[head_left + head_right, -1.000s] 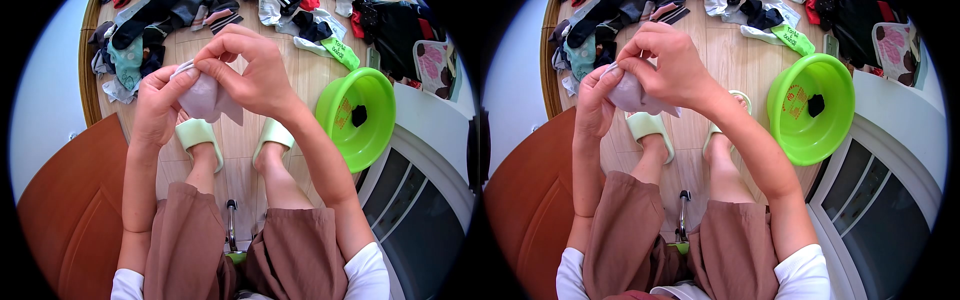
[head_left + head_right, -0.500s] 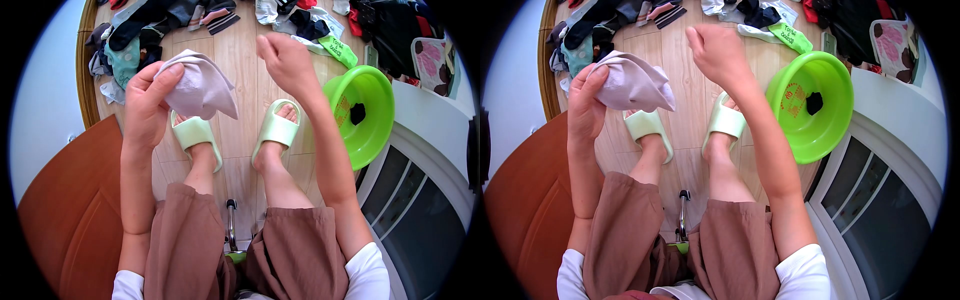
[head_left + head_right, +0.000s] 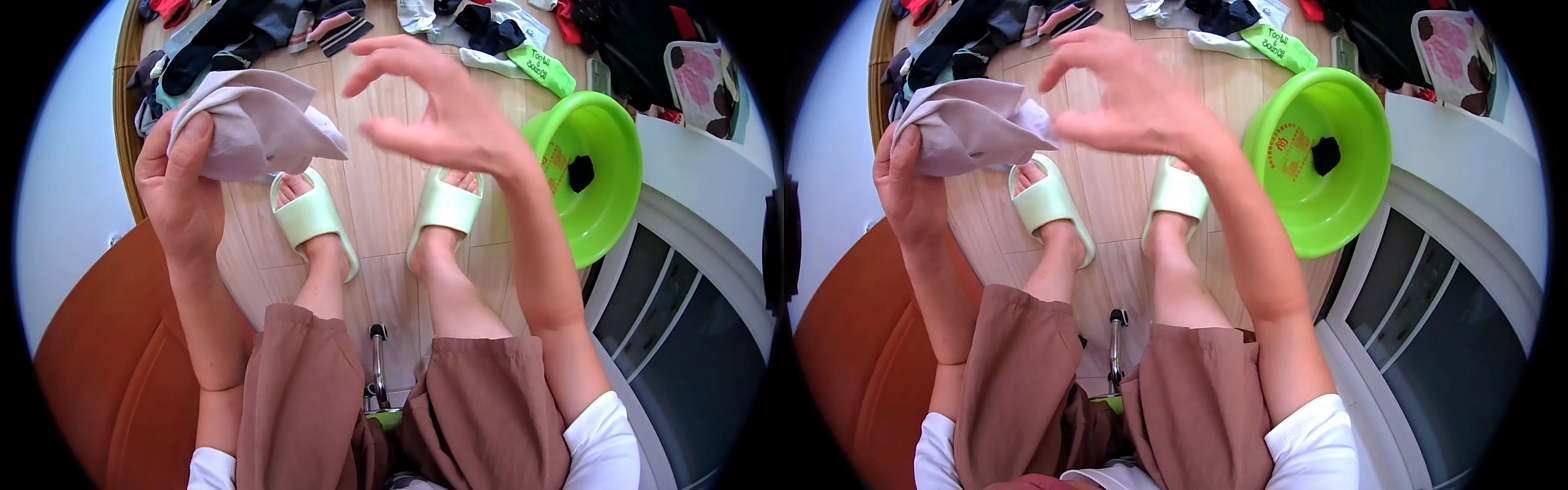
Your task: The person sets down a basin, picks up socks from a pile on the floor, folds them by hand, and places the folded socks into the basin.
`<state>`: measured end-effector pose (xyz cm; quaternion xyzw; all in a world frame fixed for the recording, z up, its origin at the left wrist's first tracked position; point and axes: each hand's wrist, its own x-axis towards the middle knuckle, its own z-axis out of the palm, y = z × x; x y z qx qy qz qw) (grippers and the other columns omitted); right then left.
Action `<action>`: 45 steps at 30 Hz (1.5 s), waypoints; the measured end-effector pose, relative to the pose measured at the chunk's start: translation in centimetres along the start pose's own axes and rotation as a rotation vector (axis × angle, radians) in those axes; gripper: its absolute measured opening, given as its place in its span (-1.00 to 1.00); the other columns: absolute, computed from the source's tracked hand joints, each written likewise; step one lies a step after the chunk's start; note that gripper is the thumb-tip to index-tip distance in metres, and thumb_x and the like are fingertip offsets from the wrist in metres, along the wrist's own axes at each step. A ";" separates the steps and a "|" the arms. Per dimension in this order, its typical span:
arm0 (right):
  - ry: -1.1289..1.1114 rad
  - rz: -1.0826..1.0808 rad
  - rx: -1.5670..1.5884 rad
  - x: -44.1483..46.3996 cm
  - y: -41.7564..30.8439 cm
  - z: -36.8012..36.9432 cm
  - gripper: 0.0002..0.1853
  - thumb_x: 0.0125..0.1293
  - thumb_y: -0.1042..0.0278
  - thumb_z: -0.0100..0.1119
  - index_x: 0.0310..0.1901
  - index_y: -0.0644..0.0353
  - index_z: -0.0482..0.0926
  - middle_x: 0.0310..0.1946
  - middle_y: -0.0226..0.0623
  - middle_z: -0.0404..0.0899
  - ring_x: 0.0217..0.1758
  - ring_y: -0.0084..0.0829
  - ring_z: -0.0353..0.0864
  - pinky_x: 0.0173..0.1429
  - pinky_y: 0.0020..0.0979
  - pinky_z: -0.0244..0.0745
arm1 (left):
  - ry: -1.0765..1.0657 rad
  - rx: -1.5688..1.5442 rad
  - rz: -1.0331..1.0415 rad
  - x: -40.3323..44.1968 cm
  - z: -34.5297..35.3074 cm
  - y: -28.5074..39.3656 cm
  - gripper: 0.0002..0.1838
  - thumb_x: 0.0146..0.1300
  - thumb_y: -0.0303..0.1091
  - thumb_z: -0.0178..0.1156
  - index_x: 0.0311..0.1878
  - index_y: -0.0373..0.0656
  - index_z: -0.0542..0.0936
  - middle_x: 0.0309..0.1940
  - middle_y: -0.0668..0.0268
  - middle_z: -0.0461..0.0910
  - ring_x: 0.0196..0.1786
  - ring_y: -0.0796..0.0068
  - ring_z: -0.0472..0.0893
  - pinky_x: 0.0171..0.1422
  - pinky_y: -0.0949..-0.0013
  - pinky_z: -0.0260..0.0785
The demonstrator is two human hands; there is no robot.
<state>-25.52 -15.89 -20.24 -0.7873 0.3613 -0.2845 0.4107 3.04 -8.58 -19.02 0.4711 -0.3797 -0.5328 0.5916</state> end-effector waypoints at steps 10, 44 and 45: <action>-0.075 -0.116 0.134 1.4 -0.8 3.1 -0.64 -0.10 0.30 0.49 -0.19 0.13 0.70 0.13 -0.18 0.57 0.26 -0.11 0.44 0.37 -0.14 0.31 | -0.199 0.003 0.093 0.0 0.3 0.6 -0.64 0.29 -0.46 0.21 0.15 -0.31 0.62 0.08 0.15 0.59 0.12 0.37 0.55 0.26 0.33 0.35; 0.261 0.563 0.761 -1.2 1.1 4.9 -0.22 0.29 -0.05 0.36 0.34 0.37 0.32 0.00 -0.11 0.59 0.01 -0.46 0.62 0.12 -0.42 0.51 | -0.122 -0.333 -0.691 -0.1 5.0 -7.0 -0.43 0.44 -0.44 0.12 0.45 -0.21 0.21 0.22 0.14 0.49 0.18 0.37 0.61 0.23 0.25 0.56; 0.287 0.451 0.600 -1.5 0.7 5.0 -0.23 0.17 0.10 0.42 0.35 0.27 0.36 0.14 -0.01 0.50 0.16 -0.26 0.56 0.24 -0.24 0.47 | -0.103 -0.341 -0.695 -0.1 5.0 -6.9 -0.45 0.46 -0.44 0.09 0.45 -0.20 0.22 0.22 0.13 0.49 0.18 0.36 0.61 0.24 0.23 0.55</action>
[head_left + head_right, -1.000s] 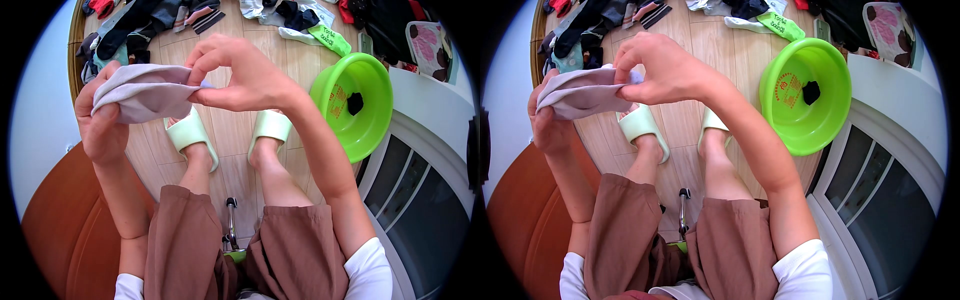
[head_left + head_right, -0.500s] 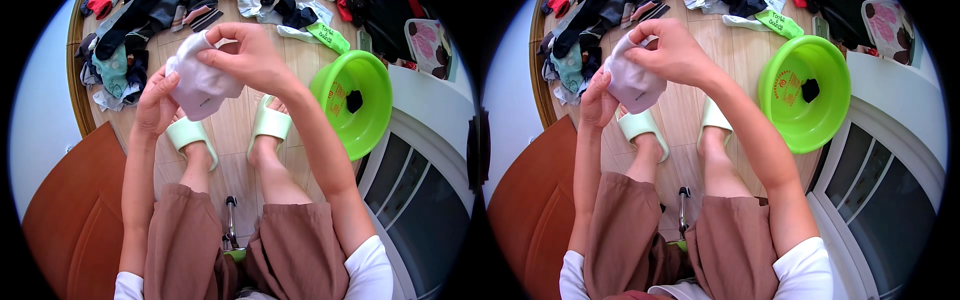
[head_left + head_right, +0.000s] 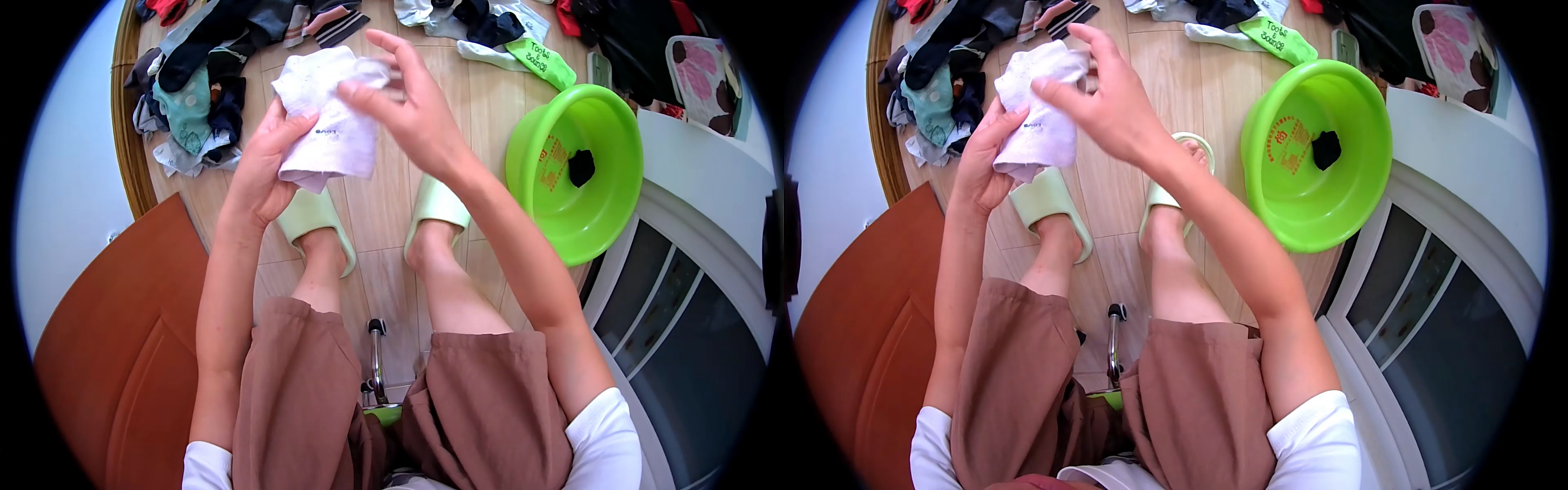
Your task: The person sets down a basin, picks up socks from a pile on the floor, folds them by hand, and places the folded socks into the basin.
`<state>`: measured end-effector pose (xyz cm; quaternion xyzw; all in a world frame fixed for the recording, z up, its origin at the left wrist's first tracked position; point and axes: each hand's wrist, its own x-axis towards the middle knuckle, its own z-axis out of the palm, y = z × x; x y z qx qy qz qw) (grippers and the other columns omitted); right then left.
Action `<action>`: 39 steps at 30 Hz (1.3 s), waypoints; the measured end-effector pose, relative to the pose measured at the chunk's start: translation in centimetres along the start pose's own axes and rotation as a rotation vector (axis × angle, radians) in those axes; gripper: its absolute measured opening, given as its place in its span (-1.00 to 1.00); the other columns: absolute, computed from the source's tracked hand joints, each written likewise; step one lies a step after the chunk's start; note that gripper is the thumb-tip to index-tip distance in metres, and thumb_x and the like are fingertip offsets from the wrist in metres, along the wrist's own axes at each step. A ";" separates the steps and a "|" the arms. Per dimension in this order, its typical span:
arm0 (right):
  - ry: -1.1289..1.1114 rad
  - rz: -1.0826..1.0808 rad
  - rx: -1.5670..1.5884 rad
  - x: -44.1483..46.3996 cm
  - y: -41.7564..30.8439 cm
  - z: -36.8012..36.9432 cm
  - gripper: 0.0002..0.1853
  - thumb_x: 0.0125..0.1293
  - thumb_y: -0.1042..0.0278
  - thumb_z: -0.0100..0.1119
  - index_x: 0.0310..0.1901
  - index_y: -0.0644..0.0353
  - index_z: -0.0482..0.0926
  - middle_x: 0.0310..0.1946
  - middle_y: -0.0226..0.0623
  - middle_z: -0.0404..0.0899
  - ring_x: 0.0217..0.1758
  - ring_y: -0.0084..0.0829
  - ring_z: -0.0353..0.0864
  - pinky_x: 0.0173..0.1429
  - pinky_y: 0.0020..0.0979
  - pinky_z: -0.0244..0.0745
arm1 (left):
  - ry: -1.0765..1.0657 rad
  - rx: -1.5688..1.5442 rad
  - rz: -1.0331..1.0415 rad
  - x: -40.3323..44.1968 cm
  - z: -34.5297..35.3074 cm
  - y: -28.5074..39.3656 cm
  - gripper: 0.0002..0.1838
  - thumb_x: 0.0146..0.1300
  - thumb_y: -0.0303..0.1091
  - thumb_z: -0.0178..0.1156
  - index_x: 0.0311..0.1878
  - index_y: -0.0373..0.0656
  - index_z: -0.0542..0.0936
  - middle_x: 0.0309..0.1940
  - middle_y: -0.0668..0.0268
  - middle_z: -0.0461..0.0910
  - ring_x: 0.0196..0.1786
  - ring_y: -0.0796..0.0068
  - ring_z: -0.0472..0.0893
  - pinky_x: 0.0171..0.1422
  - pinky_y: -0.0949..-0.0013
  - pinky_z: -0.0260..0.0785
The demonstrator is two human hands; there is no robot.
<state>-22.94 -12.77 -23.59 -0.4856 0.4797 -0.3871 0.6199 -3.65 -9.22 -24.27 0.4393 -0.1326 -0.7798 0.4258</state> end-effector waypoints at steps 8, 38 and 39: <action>-0.299 -0.579 -0.815 -1.6 -0.5 -0.1 -0.41 0.04 0.59 0.23 0.19 0.02 0.56 0.18 -0.33 0.58 0.34 -0.12 0.48 0.57 0.20 0.02 | -0.053 -0.105 -0.078 -0.6 0.0 1.5 -0.52 0.51 -0.39 -0.02 0.42 -0.31 0.25 0.23 0.06 0.48 0.26 0.24 0.56 0.32 0.17 0.51; -0.136 -0.463 -0.480 -0.7 -1.1 1.3 -0.72 0.14 0.48 0.41 -0.08 0.23 0.68 -0.21 -0.16 0.69 -0.17 -0.25 0.68 -0.05 -0.33 0.55 | 0.101 0.610 0.320 -3.2 0.9 2.4 -0.69 0.32 -0.53 0.24 0.12 -0.35 0.57 -0.14 0.31 0.66 -0.13 0.63 0.63 -0.01 0.52 0.51; -0.147 -0.434 -0.464 -0.4 -1.0 1.0 -0.73 0.15 0.47 0.41 -0.09 0.23 0.68 -0.24 -0.18 0.69 -0.20 -0.29 0.67 -0.08 -0.36 0.55 | 0.123 0.652 0.353 -3.2 0.7 2.4 -0.71 0.32 -0.53 0.24 0.09 -0.35 0.59 -0.17 0.35 0.66 -0.16 0.67 0.60 -0.04 0.55 0.48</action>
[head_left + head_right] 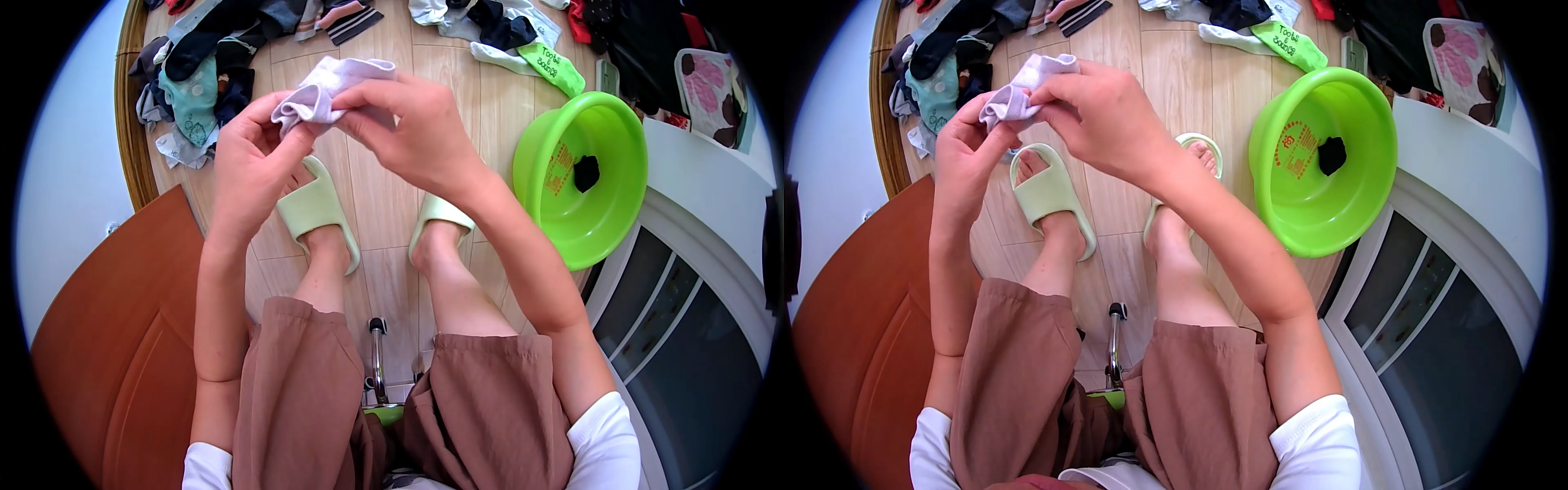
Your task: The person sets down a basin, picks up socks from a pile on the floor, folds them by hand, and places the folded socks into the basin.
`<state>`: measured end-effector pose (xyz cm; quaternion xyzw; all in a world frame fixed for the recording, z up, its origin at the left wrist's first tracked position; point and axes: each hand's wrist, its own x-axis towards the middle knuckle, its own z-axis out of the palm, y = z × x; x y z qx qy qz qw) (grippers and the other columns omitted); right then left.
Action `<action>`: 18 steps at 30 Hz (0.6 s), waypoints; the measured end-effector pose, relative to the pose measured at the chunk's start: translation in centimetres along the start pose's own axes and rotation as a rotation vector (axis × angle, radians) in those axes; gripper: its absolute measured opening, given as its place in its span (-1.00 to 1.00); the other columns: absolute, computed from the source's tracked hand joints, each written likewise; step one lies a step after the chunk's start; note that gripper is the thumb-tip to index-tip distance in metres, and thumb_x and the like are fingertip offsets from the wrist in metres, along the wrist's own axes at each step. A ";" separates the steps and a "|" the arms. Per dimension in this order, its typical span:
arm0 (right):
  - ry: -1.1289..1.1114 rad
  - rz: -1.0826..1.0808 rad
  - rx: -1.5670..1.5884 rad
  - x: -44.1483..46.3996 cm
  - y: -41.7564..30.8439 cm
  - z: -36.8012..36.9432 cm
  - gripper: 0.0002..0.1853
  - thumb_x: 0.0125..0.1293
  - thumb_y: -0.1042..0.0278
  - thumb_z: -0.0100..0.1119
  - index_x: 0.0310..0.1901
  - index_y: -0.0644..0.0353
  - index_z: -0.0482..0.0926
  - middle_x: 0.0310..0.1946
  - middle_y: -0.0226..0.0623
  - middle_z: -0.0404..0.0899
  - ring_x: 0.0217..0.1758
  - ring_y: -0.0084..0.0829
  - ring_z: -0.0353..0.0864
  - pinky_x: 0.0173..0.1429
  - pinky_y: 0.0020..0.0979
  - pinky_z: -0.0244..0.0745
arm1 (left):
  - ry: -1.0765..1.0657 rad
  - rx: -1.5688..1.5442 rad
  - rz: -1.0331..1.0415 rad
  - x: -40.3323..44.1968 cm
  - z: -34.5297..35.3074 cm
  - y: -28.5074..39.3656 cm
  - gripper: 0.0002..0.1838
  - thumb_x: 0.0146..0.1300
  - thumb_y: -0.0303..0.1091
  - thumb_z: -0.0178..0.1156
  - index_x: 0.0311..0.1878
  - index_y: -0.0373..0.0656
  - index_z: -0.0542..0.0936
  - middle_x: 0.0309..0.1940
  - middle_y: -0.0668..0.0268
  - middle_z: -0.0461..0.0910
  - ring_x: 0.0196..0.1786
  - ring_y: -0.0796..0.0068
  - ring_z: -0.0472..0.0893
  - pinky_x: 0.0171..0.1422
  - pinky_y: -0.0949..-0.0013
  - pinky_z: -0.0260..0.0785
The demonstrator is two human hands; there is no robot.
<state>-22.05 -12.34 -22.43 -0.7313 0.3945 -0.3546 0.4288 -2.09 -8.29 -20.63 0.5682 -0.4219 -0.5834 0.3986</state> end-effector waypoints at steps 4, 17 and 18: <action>0.006 0.020 0.089 0.1 0.2 -0.3 -0.83 0.22 0.47 0.37 -0.16 0.26 0.67 -0.37 -0.30 0.66 -0.33 -0.49 0.60 -0.22 -0.46 0.47 | 0.036 0.068 0.082 0.0 -0.7 -0.2 -0.75 0.31 -0.52 0.25 0.04 -0.34 0.61 -0.12 0.36 0.63 -0.12 0.70 0.56 -0.02 0.56 0.41; -0.053 0.201 0.382 0.0 -0.4 -0.6 -0.98 0.30 0.53 0.13 -0.26 0.27 0.54 -0.45 -0.48 0.54 -0.46 -0.72 0.49 -0.40 -0.60 0.36 | 0.041 0.169 0.230 0.2 0.3 -0.4 -0.81 0.17 -0.50 0.36 -0.14 -0.25 0.65 0.05 0.28 0.60 0.05 0.56 0.58 0.15 0.45 0.42; -0.063 0.204 0.388 -0.1 -0.4 -0.7 -0.98 0.30 0.54 0.12 -0.26 0.26 0.53 -0.45 -0.49 0.54 -0.45 -0.73 0.48 -0.38 -0.60 0.36 | 0.054 0.196 0.264 0.4 0.1 -0.6 -0.82 0.16 -0.51 0.37 -0.15 -0.23 0.65 0.08 0.26 0.61 0.07 0.55 0.58 0.16 0.44 0.42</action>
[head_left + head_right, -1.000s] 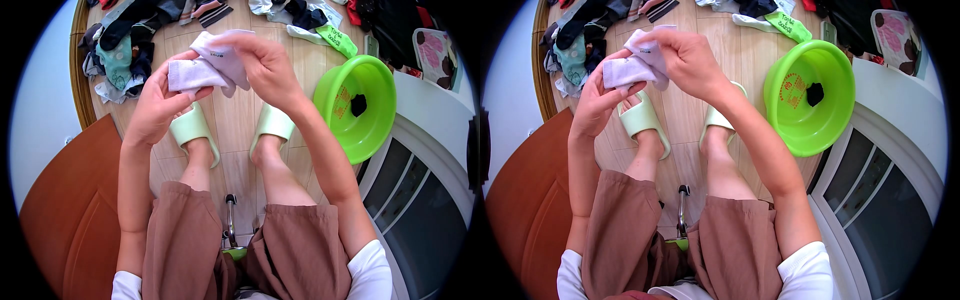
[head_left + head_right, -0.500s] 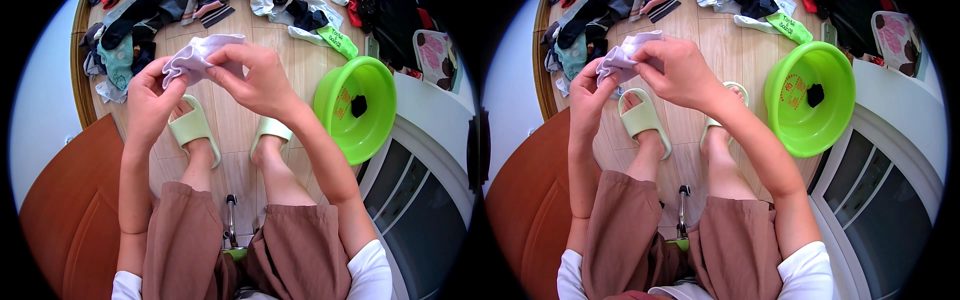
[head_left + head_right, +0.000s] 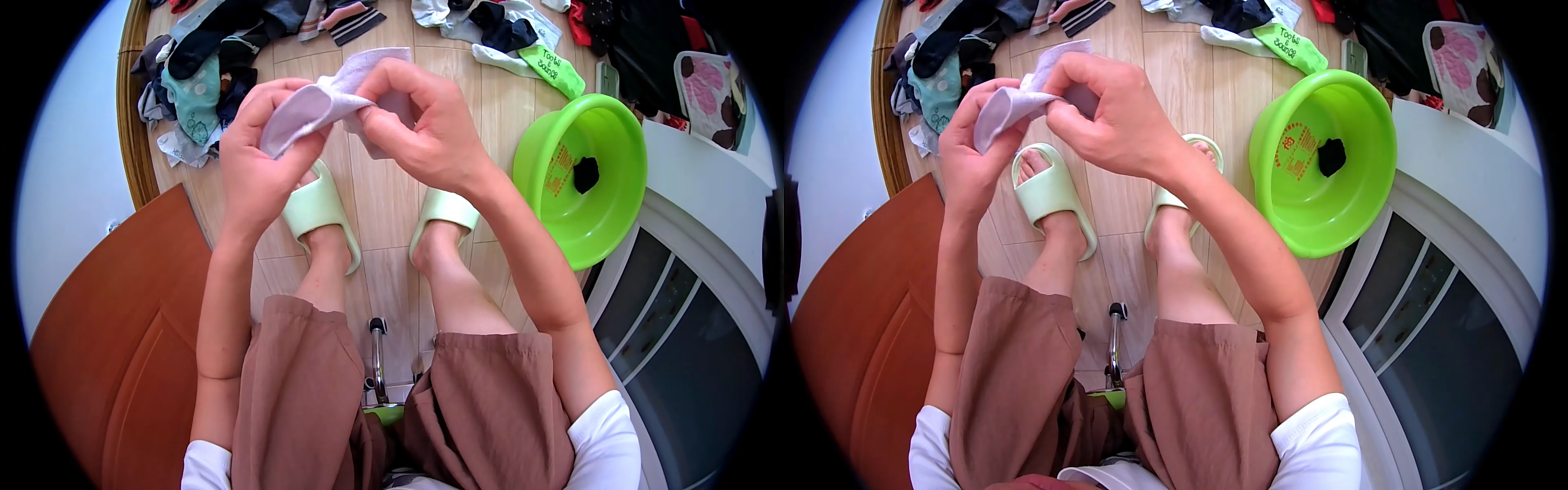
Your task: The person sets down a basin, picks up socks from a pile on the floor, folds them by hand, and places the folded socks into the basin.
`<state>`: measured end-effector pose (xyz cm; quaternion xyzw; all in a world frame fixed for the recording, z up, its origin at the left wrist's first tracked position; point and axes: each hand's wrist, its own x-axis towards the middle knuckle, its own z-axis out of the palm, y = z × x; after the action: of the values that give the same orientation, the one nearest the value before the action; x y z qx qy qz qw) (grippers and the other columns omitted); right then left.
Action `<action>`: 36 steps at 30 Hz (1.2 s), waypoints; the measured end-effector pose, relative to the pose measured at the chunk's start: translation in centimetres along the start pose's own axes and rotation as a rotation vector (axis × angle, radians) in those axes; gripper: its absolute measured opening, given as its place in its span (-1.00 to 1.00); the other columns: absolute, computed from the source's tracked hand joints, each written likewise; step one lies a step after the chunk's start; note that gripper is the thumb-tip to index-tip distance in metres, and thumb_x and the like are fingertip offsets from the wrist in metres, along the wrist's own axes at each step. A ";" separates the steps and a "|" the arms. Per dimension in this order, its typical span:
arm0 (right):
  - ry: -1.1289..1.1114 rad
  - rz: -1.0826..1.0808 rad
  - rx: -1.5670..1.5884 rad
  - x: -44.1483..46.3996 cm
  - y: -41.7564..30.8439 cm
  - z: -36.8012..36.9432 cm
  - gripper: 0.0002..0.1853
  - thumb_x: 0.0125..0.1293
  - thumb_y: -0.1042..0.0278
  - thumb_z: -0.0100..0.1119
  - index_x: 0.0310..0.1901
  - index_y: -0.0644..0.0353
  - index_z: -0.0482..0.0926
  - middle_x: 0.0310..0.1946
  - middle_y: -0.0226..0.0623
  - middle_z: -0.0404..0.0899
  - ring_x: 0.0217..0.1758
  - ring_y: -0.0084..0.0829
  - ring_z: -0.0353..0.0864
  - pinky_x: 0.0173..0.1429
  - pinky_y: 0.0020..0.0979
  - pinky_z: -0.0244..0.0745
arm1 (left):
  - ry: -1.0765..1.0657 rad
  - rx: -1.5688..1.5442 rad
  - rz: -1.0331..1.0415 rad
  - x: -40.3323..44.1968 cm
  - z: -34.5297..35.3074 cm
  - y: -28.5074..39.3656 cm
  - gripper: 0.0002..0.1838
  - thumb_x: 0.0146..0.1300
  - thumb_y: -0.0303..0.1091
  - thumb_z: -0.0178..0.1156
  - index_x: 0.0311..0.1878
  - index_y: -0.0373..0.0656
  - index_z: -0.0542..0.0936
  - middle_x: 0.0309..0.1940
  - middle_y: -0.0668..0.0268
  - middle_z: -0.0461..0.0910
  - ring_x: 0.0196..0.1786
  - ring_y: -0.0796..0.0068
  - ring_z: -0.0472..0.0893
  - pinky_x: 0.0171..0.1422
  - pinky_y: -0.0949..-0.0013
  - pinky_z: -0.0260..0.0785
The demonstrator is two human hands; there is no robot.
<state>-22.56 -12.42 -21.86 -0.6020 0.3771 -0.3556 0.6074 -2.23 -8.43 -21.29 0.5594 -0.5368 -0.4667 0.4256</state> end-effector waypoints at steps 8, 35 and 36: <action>-0.130 0.057 0.171 -0.3 -0.2 -0.4 -0.94 0.24 0.55 0.09 -0.26 0.24 0.54 -0.35 -0.52 0.53 -0.28 -0.73 0.43 -0.24 -0.59 0.36 | -0.136 -0.479 -0.061 -0.1 -0.3 0.1 -0.82 0.12 -0.63 0.36 -0.21 -0.22 0.63 0.17 0.15 0.59 0.12 0.51 0.58 0.18 0.44 0.43; 0.063 0.119 0.316 0.1 -0.7 0.9 -0.75 0.33 0.56 0.31 0.02 0.40 0.65 -0.14 -0.24 0.71 -0.13 -0.55 0.70 -0.02 -0.53 0.64 | -0.093 -0.259 0.051 -0.7 -1.3 -0.6 -0.61 0.00 -0.79 0.25 -0.07 -0.27 0.75 -0.01 0.15 0.69 0.05 0.42 0.65 0.15 0.44 0.45; 0.064 0.121 0.310 0.1 -0.8 0.9 -0.77 0.34 0.56 0.31 0.00 0.39 0.66 -0.13 -0.24 0.71 -0.13 -0.56 0.69 -0.02 -0.53 0.63 | -0.092 -0.258 0.047 -0.7 -1.3 -0.6 -0.60 0.00 -0.79 0.25 -0.07 -0.27 0.75 -0.01 0.14 0.69 0.05 0.41 0.65 0.15 0.44 0.45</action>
<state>-21.70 -12.14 -21.07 -0.4658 0.3724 -0.3914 0.7009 -0.77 -7.68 -21.59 0.4651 -0.5044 -0.5468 0.4798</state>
